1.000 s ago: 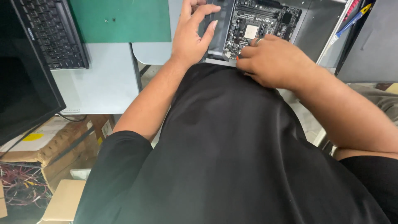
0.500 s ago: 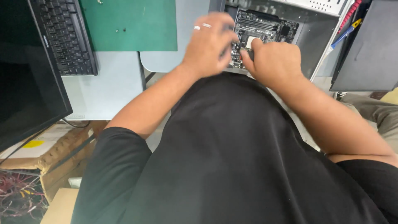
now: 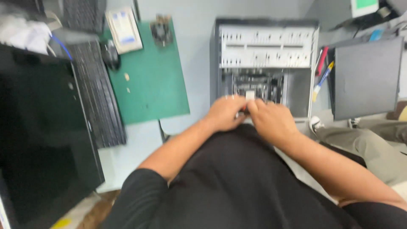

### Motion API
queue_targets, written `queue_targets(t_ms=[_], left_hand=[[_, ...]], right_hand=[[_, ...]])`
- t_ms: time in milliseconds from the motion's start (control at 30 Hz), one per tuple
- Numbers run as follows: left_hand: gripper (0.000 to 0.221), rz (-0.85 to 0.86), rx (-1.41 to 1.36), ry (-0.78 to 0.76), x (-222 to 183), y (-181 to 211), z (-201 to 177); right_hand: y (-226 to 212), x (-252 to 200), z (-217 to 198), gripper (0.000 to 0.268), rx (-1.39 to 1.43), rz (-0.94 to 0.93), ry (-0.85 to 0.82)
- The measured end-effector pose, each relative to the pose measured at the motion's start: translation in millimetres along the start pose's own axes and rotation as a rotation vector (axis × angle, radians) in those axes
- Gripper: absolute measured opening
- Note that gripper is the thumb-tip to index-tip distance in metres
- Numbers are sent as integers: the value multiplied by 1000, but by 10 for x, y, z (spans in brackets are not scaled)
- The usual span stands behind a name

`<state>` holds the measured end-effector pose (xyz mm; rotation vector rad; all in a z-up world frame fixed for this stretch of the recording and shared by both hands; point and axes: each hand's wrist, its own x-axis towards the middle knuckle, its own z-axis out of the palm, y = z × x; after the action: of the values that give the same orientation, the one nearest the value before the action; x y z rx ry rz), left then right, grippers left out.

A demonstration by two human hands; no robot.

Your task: The person is disassembling a computer by removing the motherboard and power supply unit using a screwdriver.

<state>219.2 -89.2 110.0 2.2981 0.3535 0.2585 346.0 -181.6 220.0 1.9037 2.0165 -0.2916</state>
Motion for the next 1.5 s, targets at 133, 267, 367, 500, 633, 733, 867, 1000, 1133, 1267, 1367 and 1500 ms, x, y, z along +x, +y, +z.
queue_targets(t_ms=[133, 267, 367, 500, 633, 733, 867, 1000, 1133, 1267, 1367, 1500], left_hand=[[40, 99, -31, 59, 36, 201, -260], [24, 7, -96, 169, 67, 136, -82], [31, -17, -156, 65, 68, 227, -250], [61, -58, -250, -162, 72, 499, -622], [74, -90, -246, -128, 59, 294, -232], [29, -8, -186, 119, 51, 156, 55], [40, -164, -202, 129, -30, 349, 25], [78, -259, -368, -5, -78, 529, -210], [73, -140, -368, 118, -5, 654, -237], [35, -218, -232, 200, -21, 434, 74], [33, -235, -209, 204, -18, 466, 75], [15, -268, -247, 103, -8, 540, 53]], right_hand=[[-71, 94, -324, 34, -13, 116, -84], [-40, 178, -420, 51, 159, 272, -252], [39, 136, -391, 47, 124, 254, -244], [-17, -28, -402, 28, -8, 42, -167], [38, 5, -226, 29, 44, -52, -115], [130, 56, -254, 42, 184, 2, -136], [221, 34, -302, 46, 133, -19, -146], [258, -166, -470, 22, 43, -243, -45], [316, -96, -289, 33, 137, -295, -76], [355, 17, -28, 48, 171, -204, -72], [369, -45, -25, 46, 155, -180, -46], [370, -131, 108, 31, 43, -312, 98]])
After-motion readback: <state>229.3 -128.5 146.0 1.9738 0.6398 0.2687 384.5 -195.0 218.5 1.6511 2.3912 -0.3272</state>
